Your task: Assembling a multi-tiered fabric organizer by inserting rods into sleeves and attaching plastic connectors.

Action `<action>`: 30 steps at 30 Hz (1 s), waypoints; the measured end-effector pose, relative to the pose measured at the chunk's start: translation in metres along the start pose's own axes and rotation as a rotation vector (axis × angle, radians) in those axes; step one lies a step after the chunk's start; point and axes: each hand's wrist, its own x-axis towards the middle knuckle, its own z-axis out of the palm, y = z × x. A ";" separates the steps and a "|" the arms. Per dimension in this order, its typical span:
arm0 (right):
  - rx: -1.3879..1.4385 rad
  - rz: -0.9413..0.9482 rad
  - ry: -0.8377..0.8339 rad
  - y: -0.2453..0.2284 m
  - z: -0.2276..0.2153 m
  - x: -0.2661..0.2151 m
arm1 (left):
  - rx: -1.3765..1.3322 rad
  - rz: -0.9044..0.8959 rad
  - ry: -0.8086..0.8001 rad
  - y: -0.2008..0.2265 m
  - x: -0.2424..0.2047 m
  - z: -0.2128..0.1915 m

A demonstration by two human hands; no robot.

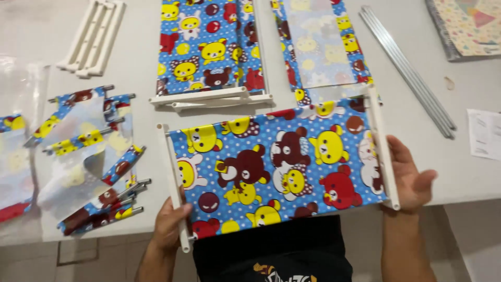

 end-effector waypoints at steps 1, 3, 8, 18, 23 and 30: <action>0.014 0.017 -0.011 -0.002 0.003 -0.003 | 0.002 0.014 0.019 0.004 -0.004 0.004; -0.044 -0.039 0.080 -0.008 0.006 -0.004 | -0.028 0.116 -0.026 0.012 0.000 0.016; -0.332 -0.058 0.303 0.004 -0.013 0.005 | -0.320 0.524 0.007 0.069 0.028 0.091; -0.701 -0.038 0.208 0.013 -0.007 0.002 | -0.432 0.508 0.165 0.104 0.187 0.145; -0.705 -0.041 0.195 0.017 -0.019 0.003 | -0.264 0.379 0.143 0.097 0.178 0.164; -0.729 -0.052 0.179 0.020 -0.036 -0.003 | 0.593 -0.010 0.054 0.115 0.095 0.163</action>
